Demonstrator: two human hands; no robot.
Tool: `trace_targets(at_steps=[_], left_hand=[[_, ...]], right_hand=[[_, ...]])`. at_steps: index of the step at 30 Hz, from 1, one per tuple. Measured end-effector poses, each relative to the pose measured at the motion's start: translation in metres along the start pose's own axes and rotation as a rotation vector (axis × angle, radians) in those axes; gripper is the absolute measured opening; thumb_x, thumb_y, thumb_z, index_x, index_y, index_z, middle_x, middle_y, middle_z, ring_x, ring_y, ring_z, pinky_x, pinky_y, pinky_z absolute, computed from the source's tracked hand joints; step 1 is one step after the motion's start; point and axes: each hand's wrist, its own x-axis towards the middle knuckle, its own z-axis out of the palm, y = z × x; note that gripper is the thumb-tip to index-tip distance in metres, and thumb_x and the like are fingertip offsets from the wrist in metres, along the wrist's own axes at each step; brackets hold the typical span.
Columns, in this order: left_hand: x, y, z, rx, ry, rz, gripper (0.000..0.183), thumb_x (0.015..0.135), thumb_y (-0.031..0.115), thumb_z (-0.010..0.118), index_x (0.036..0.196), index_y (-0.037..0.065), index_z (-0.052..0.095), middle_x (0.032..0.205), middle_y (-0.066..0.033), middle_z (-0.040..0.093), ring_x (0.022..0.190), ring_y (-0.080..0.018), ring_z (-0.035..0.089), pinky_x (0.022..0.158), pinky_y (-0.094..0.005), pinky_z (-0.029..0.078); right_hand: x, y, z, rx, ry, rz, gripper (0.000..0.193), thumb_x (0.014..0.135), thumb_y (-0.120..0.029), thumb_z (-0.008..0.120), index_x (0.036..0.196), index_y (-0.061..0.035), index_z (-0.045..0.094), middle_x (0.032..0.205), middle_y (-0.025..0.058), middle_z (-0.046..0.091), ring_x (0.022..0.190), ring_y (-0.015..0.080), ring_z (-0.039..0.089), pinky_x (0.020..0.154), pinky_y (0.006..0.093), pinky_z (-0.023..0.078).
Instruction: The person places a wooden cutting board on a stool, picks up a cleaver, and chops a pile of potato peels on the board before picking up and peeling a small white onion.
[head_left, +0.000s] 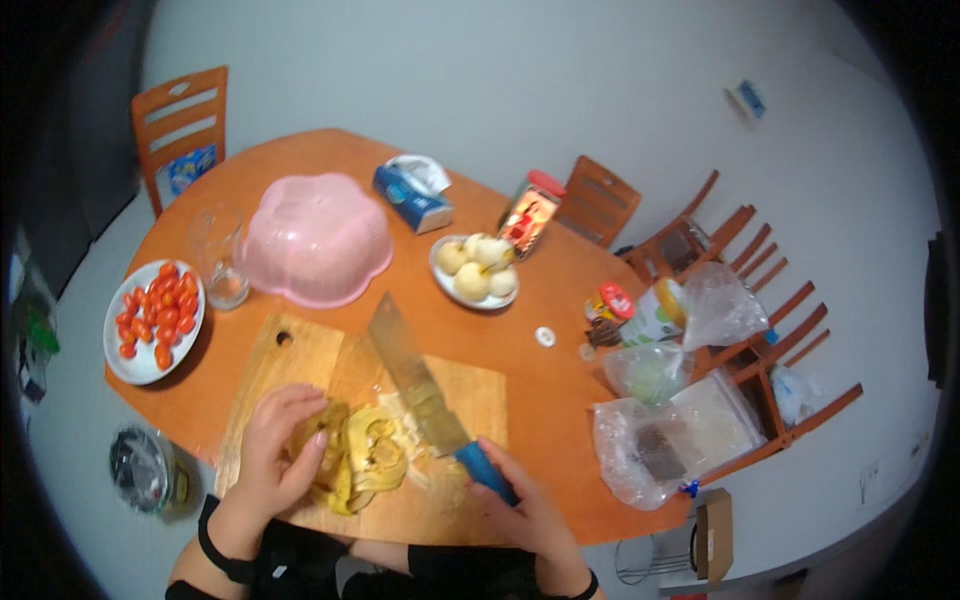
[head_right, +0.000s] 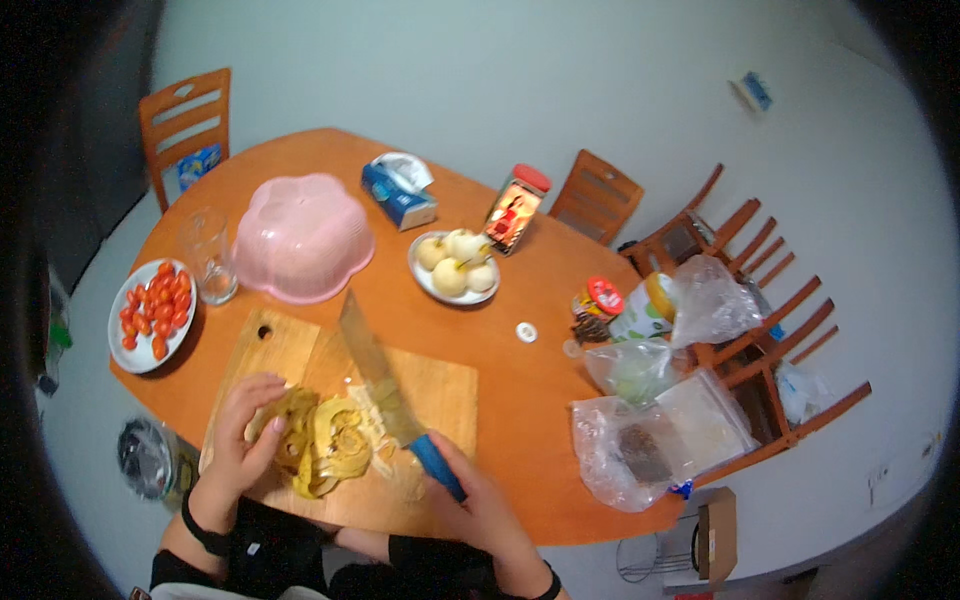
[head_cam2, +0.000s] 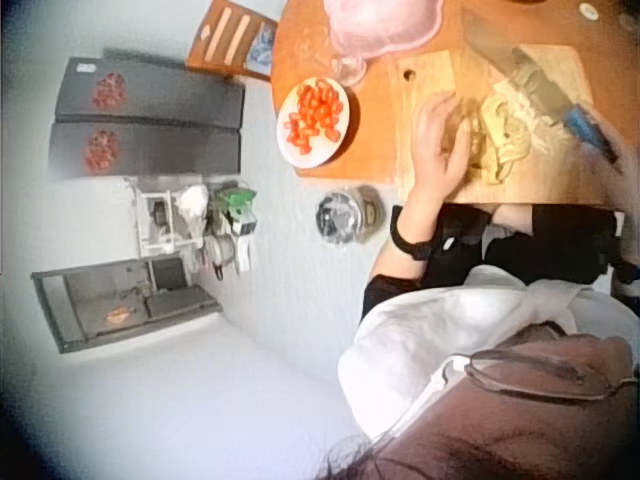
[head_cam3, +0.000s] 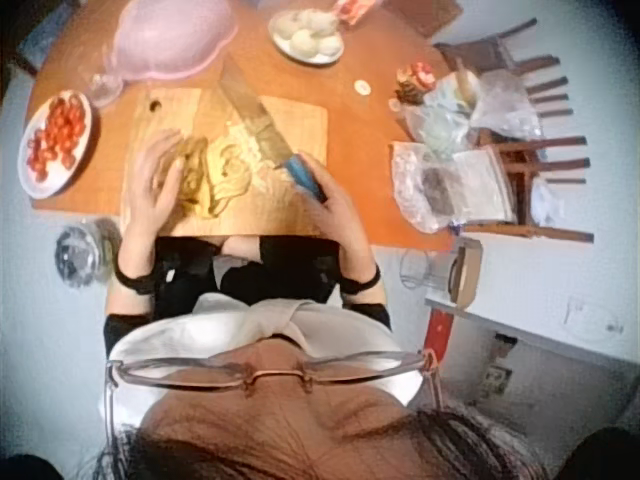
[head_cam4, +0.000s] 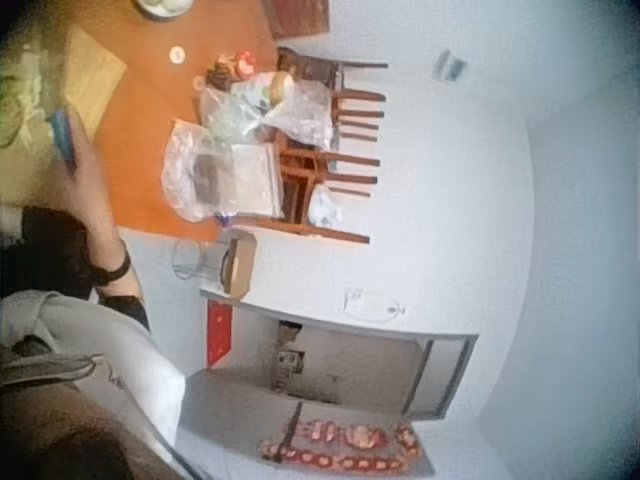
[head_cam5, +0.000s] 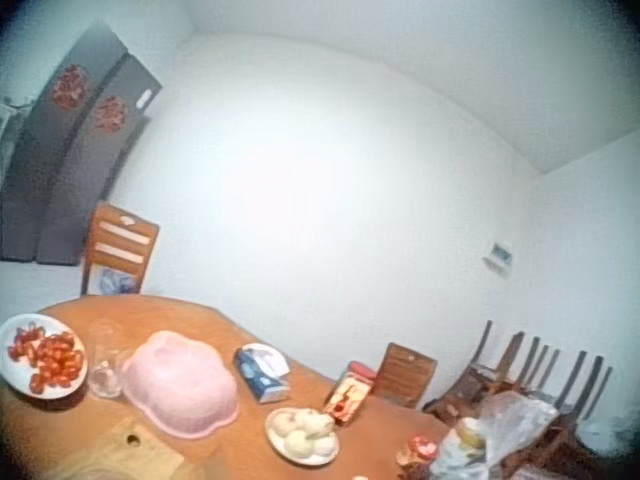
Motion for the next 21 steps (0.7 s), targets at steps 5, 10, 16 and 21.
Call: trace_targets(at_steps=[5, 10, 16, 21], left_hand=[[-0.004, -0.009, -0.009, 0.031, -0.004, 0.015, 0.027, 0.077, 0.007, 0.059, 0.102, -0.002, 0.059, 0.104, -0.0183, 0.058, 0.098, -0.0352, 0.055, 0.086, -0.0409, 0.043], [-0.013, -0.004, -0.003, 0.041, -0.171, 0.101, 0.023, 0.077, 0.013, 0.064, 0.097, 0.002, 0.062, 0.103, -0.0132, 0.059, 0.092, -0.0315, 0.056, 0.081, -0.0404, 0.045], [-0.015, 0.003, 0.019, 0.156, -0.317, 0.224, 0.028, 0.071, 0.025, 0.071, 0.093, 0.008, 0.066, 0.099, -0.0042, 0.06, 0.098, -0.0251, 0.051, 0.086, -0.0376, 0.038], [-0.023, 0.001, 0.019, 0.198, -0.292, 0.223, 0.026, 0.07, 0.024, 0.071, 0.09, 0.009, 0.067, 0.095, -0.0021, 0.061, 0.095, -0.0225, 0.052, 0.085, -0.0369, 0.037]], right_hand=[[-0.002, -0.011, 0.001, -0.025, -0.034, 0.18, 0.049, 0.085, -0.008, 0.06, 0.131, -0.0056, 0.044, 0.11, 0.0203, 0.061, 0.098, 0.0236, 0.063, 0.081, 0.0291, 0.047], [0.002, -0.031, 0.003, -0.396, -0.067, 0.036, 0.054, 0.081, -0.01, 0.062, 0.13, -0.0068, 0.042, 0.1, 0.023, 0.062, 0.085, 0.038, 0.063, 0.07, 0.0381, 0.051], [0.021, -0.049, 0.006, -0.778, -0.167, 0.122, 0.055, 0.08, -0.016, 0.063, 0.13, -0.0093, 0.041, 0.078, 0.0173, 0.062, 0.067, 0.0337, 0.062, 0.057, 0.0377, 0.047], [0.013, -0.056, 0.007, -0.598, -0.097, 0.021, 0.055, 0.081, -0.014, 0.06, 0.132, -0.0072, 0.04, 0.08, 0.0194, 0.063, 0.067, 0.0359, 0.062, 0.057, 0.0391, 0.048]])
